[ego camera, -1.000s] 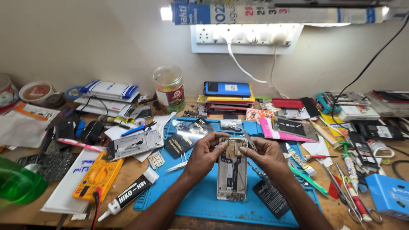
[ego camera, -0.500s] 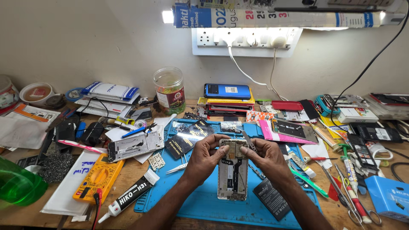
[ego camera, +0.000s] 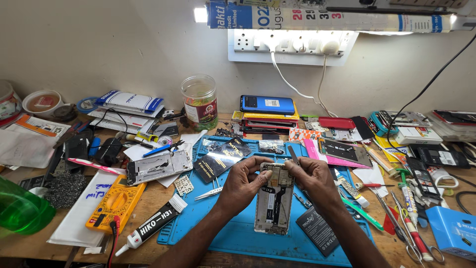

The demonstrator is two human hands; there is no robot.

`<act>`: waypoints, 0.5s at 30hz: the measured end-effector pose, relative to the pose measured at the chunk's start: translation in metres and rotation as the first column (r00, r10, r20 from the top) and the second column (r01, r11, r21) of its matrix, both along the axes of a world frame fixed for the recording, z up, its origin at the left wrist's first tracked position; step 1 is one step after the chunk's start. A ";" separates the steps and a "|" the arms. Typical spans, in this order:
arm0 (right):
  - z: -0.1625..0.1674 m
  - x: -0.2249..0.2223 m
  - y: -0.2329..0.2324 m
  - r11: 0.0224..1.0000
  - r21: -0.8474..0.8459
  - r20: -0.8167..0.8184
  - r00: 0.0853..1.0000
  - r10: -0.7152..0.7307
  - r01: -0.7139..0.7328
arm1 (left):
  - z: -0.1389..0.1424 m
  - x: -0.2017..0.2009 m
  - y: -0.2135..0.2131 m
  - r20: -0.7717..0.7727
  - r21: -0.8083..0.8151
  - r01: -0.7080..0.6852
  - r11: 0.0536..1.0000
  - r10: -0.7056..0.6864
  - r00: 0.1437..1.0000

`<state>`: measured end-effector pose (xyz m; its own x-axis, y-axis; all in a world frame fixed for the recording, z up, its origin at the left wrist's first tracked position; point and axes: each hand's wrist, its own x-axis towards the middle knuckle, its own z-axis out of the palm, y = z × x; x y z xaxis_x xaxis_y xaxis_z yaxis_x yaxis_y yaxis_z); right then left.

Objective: The person uses a precision screwdriver and tweezers to manipulate small components on a disassembled mobile phone motherboard. They repeatedly pick up, turn over, and place down the phone chassis and internal parts while working on the circuit board.

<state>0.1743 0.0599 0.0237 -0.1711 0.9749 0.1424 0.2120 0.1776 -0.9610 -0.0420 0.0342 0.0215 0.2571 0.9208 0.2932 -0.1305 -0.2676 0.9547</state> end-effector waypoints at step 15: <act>-0.003 -0.006 -0.003 0.987 -0.131 -0.084 0.993 0.080 -0.091 | -0.016 -0.001 0.009 0.160 -0.108 0.023 0.994 -0.006 0.987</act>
